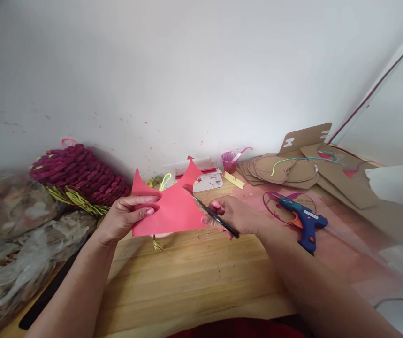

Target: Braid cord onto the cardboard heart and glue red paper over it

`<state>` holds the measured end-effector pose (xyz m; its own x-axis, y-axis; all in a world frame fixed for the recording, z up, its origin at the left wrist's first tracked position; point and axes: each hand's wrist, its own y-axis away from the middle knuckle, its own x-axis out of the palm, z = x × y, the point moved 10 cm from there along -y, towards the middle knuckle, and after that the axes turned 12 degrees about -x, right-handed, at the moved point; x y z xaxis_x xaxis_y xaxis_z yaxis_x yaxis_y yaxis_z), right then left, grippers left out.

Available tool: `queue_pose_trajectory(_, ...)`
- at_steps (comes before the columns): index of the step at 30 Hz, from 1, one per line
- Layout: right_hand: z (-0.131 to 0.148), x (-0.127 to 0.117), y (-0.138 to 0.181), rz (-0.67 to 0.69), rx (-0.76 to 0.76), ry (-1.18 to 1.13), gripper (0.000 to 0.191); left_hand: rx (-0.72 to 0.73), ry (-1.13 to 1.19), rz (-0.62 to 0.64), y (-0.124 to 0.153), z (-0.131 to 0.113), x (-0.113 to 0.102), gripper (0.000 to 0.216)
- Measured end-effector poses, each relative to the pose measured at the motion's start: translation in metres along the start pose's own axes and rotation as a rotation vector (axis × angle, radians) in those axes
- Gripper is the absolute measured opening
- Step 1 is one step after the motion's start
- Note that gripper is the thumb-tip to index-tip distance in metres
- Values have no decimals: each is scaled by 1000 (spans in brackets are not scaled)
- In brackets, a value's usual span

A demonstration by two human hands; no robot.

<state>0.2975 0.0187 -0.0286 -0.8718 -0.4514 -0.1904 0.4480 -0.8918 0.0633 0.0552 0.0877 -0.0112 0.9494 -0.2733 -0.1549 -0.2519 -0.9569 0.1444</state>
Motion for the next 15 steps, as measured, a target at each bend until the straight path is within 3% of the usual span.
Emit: queue_pose_trajectory(15,4,-1,-2,-6,-53,175,43,-53,-10,90,0,8,16,32)
